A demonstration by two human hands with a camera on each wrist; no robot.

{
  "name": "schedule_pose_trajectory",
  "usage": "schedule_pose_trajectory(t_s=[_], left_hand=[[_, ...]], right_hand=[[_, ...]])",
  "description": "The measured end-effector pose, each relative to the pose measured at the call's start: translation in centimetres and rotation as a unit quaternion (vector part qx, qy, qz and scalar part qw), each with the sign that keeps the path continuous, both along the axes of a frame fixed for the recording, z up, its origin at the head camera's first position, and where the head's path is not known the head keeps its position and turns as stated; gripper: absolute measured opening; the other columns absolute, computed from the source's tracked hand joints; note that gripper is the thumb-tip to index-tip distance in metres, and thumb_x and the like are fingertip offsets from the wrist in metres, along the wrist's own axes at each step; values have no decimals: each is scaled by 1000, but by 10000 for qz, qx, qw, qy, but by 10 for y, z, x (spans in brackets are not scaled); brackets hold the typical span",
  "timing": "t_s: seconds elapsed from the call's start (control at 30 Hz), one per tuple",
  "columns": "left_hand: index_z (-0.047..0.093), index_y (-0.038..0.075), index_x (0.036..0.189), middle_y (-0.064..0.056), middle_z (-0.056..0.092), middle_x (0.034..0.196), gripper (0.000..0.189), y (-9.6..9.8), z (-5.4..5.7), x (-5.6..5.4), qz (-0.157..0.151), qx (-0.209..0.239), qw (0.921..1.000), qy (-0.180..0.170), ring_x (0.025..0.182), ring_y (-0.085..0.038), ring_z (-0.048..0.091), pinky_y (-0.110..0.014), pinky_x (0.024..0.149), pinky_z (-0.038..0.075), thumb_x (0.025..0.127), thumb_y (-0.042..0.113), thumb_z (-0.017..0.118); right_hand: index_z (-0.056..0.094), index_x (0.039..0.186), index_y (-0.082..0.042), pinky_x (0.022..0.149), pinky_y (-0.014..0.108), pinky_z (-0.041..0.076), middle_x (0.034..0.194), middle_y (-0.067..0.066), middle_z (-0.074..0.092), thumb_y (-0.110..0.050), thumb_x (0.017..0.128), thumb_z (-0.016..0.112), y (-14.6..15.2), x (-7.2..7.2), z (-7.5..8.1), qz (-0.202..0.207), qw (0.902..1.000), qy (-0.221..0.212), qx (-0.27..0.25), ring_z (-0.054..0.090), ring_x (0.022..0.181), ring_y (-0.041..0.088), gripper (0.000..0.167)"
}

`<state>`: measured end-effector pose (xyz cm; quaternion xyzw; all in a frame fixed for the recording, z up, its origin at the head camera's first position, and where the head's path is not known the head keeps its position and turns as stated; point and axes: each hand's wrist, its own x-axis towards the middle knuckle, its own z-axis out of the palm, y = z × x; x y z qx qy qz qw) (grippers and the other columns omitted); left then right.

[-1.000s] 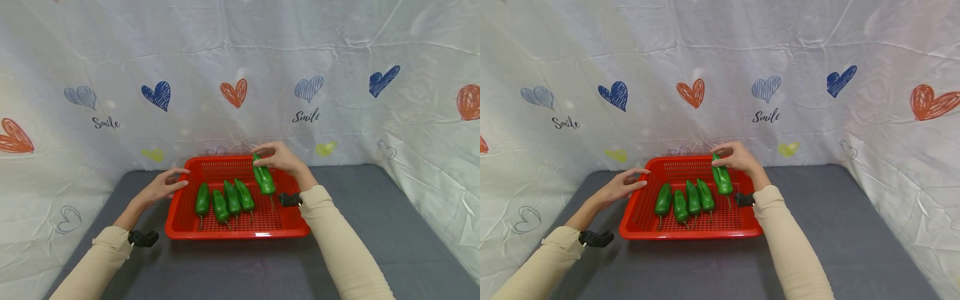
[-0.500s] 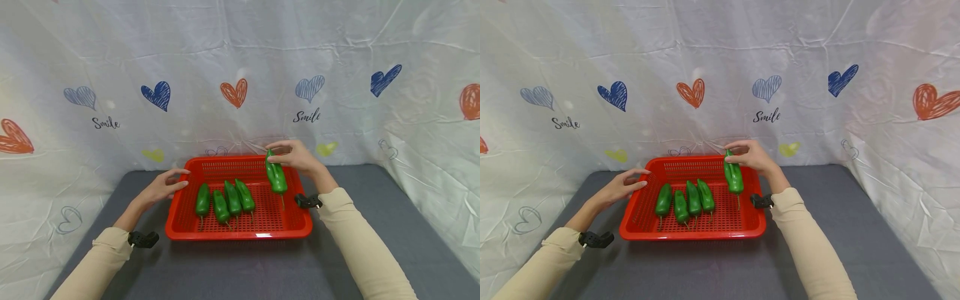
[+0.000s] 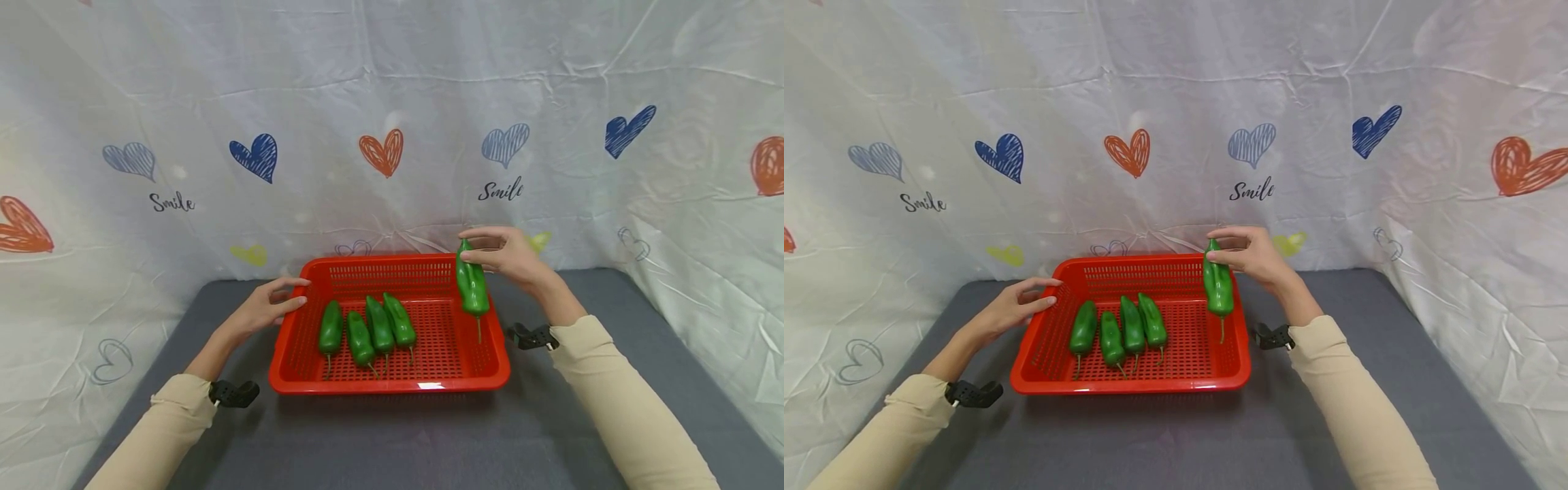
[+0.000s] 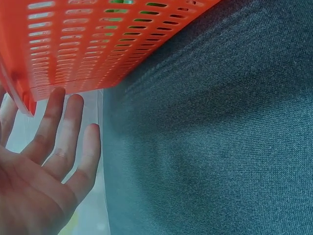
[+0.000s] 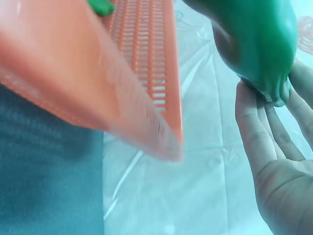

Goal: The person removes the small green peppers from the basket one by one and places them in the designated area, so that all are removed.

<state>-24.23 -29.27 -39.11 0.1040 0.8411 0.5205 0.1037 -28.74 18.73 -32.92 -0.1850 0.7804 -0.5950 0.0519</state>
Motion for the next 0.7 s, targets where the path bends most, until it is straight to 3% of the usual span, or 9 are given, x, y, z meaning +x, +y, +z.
schedule_pose_trajectory(t_s=[0.3,0.7], left_hand=[[51,10,148,-25,48,146,56,-3,-2,-1,11,-24,10000,-51,120,-38,57,-50,88,54,99,32,70],[52,12,147,-23,48,146,55,-1,-1,-1,63,-148,9999,-19,120,-37,57,-48,88,54,100,34,69]], right_hand=[[66,134,-3,86,37,55,133,21,59,-15,92,79,19,1,1,-106,9999,82,43,62,112,25,46],[71,127,-7,84,33,56,118,14,67,-9,90,80,52,-9,-10,-419,9986,-92,-308,69,96,23,37]])
